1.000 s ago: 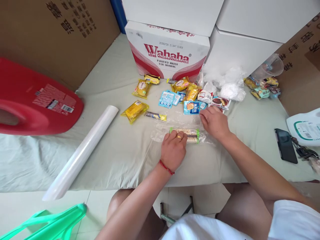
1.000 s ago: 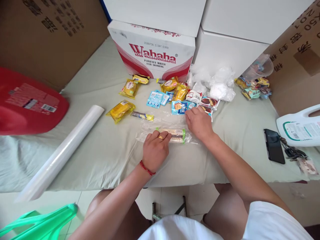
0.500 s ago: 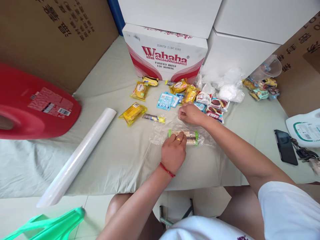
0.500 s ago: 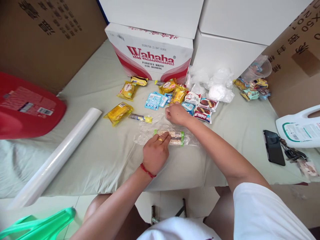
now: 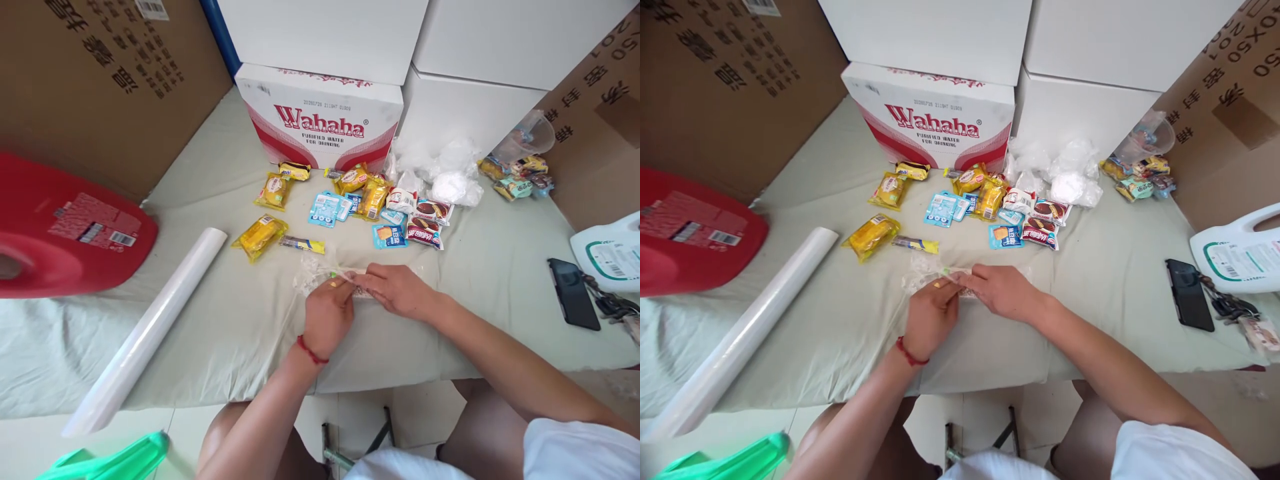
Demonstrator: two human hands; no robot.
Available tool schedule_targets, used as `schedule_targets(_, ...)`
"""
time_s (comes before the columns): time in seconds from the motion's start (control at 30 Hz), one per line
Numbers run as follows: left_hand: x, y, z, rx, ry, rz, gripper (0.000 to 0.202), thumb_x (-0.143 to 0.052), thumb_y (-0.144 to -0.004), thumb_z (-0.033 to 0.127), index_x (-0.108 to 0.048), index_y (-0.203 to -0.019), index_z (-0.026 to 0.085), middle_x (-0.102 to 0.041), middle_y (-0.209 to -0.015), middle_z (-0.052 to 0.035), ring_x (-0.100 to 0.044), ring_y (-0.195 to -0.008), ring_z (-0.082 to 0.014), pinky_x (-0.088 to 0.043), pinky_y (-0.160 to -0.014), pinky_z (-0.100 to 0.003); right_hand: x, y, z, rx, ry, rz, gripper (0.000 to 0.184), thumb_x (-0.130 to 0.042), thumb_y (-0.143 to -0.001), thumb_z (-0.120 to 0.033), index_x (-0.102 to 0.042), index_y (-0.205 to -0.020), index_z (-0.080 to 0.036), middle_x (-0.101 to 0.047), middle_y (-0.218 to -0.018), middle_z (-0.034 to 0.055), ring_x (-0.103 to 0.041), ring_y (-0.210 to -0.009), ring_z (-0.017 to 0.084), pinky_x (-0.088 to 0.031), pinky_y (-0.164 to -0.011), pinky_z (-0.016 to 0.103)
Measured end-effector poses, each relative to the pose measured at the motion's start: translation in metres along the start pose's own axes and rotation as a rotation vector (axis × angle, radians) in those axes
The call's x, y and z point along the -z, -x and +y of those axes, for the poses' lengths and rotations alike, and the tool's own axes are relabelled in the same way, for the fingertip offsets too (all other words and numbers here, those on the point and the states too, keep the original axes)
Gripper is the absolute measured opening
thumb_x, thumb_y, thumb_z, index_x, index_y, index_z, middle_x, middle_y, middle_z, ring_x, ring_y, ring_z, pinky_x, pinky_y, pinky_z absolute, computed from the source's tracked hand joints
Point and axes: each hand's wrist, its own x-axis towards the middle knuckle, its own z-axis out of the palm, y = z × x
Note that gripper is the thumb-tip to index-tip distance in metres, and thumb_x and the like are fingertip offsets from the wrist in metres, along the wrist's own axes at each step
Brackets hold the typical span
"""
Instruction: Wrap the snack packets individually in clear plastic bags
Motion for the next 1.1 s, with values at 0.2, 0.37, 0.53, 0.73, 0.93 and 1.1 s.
schedule_targets(0.2, 0.042, -0.012, -0.037, 0.548, 0.327, 0.384, 0.025, -0.048, -0.089, 0.025, -0.073, -0.091, 0.021, -0.078, -0.098, -0.0018, -0.071, -0.088, -0.0186, -0.057, -0.077, -0.031, -0.016, 0.013, -0.011, -0.012, 0.044, -0.064, 0.043, -0.049, -0.102, -0.019, -0.057, -0.141, -0.034, -0.059, -0.096, 0.0047, -0.051, -0.079, 0.019, -0.033, -0.067, 0.029)
schedule_targets(0.37, 0.049, -0.026, -0.060, 0.681, 0.381, 0.374, 0.055, -0.034, -0.100, 0.061, -0.066, -0.114, 0.019, -0.075, -0.104, -0.0088, -0.067, -0.089, -0.0195, -0.052, -0.077, -0.031, -0.012, 0.013, -0.022, -0.045, 0.140, -0.136, 0.051, -0.048, -0.100, -0.012, -0.054, -0.145, -0.035, -0.058, -0.097, 0.0055, -0.048, -0.081, 0.020, -0.031, -0.070, 0.031)
schedule_targets(0.53, 0.047, -0.028, -0.044, 0.663, 0.156, 0.055, 0.077, -0.055, -0.085, 0.073, -0.057, -0.134, 0.014, -0.074, -0.095, -0.0115, -0.068, -0.093, -0.0305, -0.050, -0.083, -0.041, -0.009, 0.013, -0.030, -0.086, 0.170, -0.176, 0.050, -0.049, -0.100, -0.012, -0.055, -0.145, -0.034, -0.058, -0.100, 0.0073, -0.048, -0.086, 0.022, -0.032, -0.073, 0.033)
schedule_targets(0.73, 0.055, -0.020, -0.024, 0.637, 0.270, -0.102, 0.029, -0.068, -0.079, 0.046, -0.073, -0.085, 0.019, -0.070, -0.071, 0.0003, -0.060, -0.064, -0.0174, -0.045, -0.062, -0.028, -0.010, 0.014, -0.024, -0.108, 0.085, -0.171, 0.058, -0.050, -0.098, -0.008, -0.052, -0.147, -0.039, -0.056, -0.099, 0.0056, -0.048, -0.087, 0.021, -0.031, -0.074, 0.032)
schedule_targets(0.93, 0.025, -0.007, 0.015, 0.376, 0.247, 0.117, 0.023, -0.062, -0.087, 0.034, -0.078, -0.095, 0.020, -0.073, -0.079, -0.0020, -0.063, -0.067, -0.0151, -0.050, -0.068, -0.027, -0.009, 0.010, -0.027, -0.156, 0.004, -0.179, 0.040, -0.049, -0.098, -0.008, -0.069, -0.125, -0.030, -0.058, -0.098, 0.0065, -0.048, -0.088, 0.022, -0.033, -0.075, 0.033)
schedule_targets(1.1, 0.008, -0.008, 0.024, 0.306, 0.234, -0.037, 0.038, -0.041, -0.098, 0.024, -0.079, -0.098, 0.019, -0.078, -0.089, -0.0070, -0.071, -0.087, -0.0206, -0.053, -0.081, -0.032, 0.001, 0.024, -0.037, -0.148, -0.176, -0.087, 0.034, -0.053, -0.099, -0.020, -0.066, -0.131, -0.022, -0.062, -0.113, 0.0126, -0.054, -0.104, 0.027, -0.044, -0.089, 0.041)
